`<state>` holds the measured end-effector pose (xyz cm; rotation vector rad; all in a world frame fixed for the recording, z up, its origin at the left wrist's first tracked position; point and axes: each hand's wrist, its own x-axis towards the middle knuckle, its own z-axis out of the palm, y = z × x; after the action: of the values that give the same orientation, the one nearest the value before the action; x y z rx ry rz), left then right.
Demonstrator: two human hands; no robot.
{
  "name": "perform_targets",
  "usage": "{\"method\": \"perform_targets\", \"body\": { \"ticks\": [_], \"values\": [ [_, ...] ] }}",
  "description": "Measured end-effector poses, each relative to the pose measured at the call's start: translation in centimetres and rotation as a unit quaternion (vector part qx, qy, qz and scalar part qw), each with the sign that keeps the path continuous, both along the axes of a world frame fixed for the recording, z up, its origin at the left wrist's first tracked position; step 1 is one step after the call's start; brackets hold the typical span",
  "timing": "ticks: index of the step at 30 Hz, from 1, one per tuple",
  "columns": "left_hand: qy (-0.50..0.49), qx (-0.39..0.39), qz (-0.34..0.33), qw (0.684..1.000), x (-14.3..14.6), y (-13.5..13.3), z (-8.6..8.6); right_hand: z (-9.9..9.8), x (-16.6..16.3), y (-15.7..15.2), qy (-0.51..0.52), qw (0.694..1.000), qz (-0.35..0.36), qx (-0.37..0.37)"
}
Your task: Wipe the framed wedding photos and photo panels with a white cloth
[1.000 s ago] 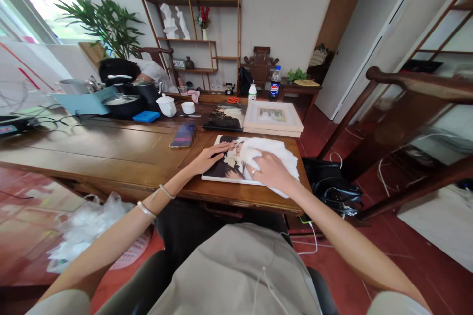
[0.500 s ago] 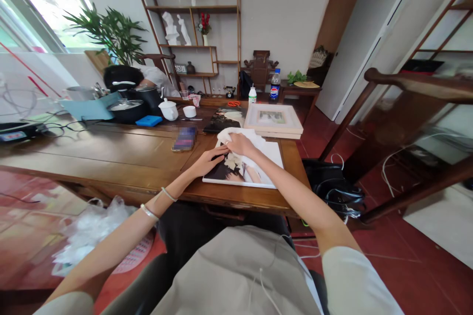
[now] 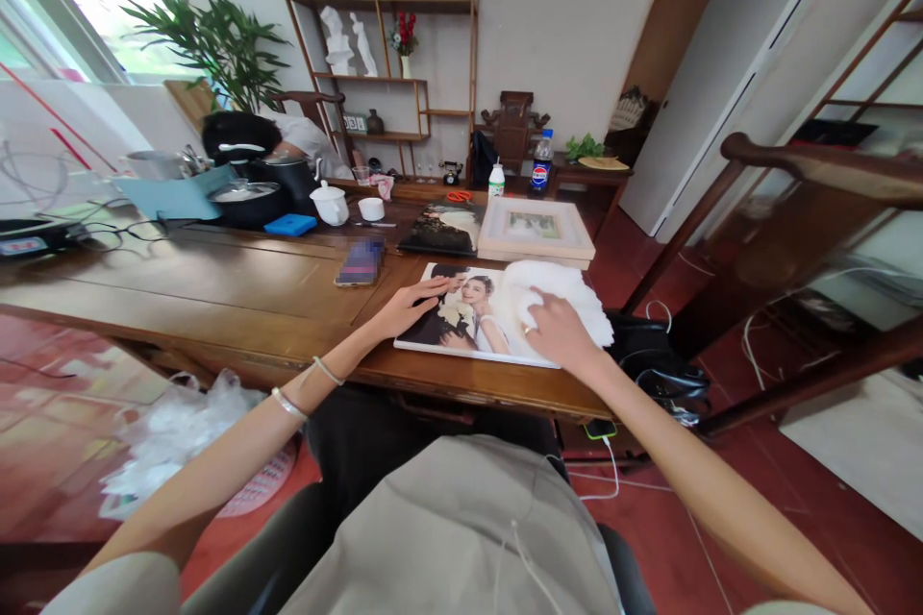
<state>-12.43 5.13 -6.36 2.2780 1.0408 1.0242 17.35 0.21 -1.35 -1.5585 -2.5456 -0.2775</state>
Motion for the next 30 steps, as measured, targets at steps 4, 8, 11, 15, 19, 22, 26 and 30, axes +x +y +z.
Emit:
{"method": "perform_targets", "body": {
  "ticks": [4, 8, 11, 15, 19, 22, 26, 30],
  "values": [
    [0.000, -0.009, -0.008, 1.000, -0.1, -0.1, 0.1, 0.4, -2.7, -7.1, 0.022, 0.993, 0.111, -0.024],
    [0.010, -0.010, -0.013, 1.000, -0.1, 0.0, 0.2, 0.6, -3.7, -8.6, 0.060, 0.983, 0.167, -0.044],
    [0.015, -0.008, -0.016, 1.000, -0.1, 0.2, 0.0, 0.6, -3.0, -4.5, 0.055, 0.988, 0.142, -0.033],
    [0.020, -0.006, -0.020, 1.000, -0.3, 0.6, -0.4, 1.2, -1.6, 3.0, 0.011, 0.991, 0.110, -0.076],
    [0.027, -0.010, -0.019, 0.999, -0.5, 0.9, -0.5, 1.9, -0.6, 7.2, 0.007, 0.995, 0.045, -0.092],
    [0.025, -0.013, -0.023, 0.999, -0.5, 0.8, -0.3, 1.9, -0.5, 6.9, 0.012, 0.996, 0.031, -0.081],
    [0.004, -0.011, -0.019, 1.000, -0.2, 0.5, -0.1, 1.9, -1.3, 2.2, -0.008, 0.993, 0.101, -0.061],
    [0.001, -0.007, -0.012, 1.000, -0.1, 0.5, -0.1, 2.4, -2.2, -3.7, -0.018, 0.978, 0.197, -0.065]
  ]
}}
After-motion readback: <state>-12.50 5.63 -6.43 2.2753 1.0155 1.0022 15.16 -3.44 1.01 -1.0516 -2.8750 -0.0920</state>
